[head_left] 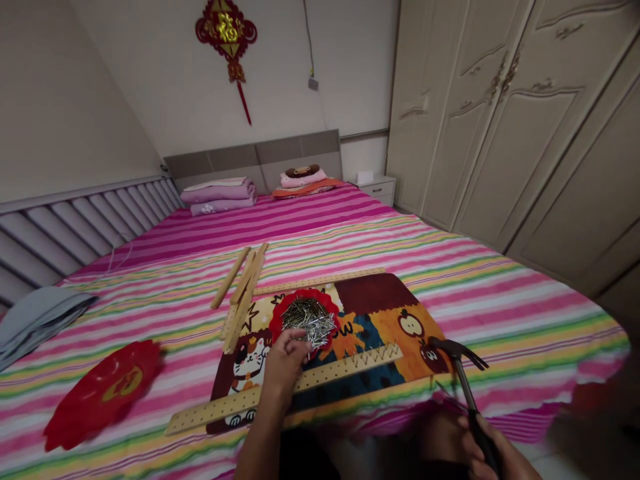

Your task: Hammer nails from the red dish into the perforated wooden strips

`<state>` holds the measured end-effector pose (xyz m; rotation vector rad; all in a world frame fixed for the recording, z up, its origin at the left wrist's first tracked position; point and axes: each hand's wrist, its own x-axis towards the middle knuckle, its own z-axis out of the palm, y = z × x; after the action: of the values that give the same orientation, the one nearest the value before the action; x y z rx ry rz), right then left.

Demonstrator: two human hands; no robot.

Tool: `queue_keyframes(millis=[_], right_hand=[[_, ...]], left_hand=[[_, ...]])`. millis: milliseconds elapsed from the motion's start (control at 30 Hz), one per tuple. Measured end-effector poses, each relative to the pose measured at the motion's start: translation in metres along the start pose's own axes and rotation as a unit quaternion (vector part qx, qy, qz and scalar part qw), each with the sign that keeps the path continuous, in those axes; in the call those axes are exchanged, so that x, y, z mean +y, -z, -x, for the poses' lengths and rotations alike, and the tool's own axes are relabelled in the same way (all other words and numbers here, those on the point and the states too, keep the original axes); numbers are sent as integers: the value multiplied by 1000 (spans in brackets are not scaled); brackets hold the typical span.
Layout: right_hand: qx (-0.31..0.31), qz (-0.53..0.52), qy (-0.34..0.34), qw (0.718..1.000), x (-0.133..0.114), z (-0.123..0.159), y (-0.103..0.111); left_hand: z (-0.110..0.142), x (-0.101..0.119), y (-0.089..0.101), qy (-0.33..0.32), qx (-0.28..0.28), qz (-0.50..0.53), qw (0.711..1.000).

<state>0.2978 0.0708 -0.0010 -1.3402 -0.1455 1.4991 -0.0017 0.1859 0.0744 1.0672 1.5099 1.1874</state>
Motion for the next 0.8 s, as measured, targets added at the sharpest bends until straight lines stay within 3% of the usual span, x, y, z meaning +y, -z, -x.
queue_keyframes(millis=[267, 433, 567, 800], right_hand=[[-15, -4, 45, 999, 2, 0, -1], [-16, -5, 34, 999, 2, 3, -2], [-22, -14, 42, 999, 2, 0, -2], [-22, -10, 43, 999, 3, -3, -1]], left_hand=[[29, -7, -8, 86, -83, 88, 989], [37, -12, -16, 75, -112, 10, 991], [37, -18, -27, -18, -83, -91, 992], [30, -26, -49, 28, -25, -86, 996]])
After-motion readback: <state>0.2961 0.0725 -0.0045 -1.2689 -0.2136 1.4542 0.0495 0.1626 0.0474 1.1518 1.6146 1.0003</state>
